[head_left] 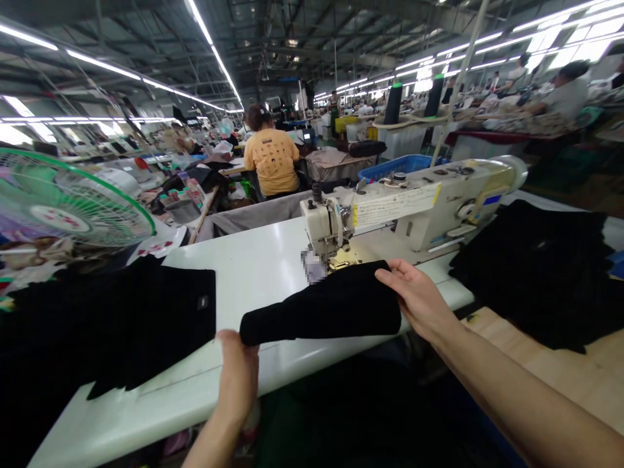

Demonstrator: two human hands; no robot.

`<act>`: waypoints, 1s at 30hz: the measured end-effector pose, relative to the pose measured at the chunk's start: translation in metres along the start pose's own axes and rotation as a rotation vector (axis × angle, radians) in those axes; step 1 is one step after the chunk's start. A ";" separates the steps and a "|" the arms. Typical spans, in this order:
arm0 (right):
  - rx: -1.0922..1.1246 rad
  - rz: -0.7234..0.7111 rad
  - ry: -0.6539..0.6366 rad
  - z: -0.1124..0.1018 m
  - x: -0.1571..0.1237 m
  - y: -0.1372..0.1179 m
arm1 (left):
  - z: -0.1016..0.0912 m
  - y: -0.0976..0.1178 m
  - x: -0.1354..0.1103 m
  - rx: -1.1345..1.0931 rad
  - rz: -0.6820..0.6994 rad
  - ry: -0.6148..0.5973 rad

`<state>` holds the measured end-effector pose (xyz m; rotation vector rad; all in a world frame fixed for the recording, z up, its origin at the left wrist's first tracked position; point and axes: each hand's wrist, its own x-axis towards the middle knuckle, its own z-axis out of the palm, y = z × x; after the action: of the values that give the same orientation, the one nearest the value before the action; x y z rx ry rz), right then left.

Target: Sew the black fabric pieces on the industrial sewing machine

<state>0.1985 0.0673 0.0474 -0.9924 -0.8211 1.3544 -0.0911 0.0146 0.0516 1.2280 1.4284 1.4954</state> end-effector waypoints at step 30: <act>-0.440 -0.108 -0.317 -0.004 -0.014 -0.032 | -0.016 0.002 -0.004 0.137 -0.211 0.344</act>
<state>0.2140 0.0541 0.0764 -1.0604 -1.4370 1.2810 -0.1044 0.0056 0.0545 0.8911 1.8513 1.5318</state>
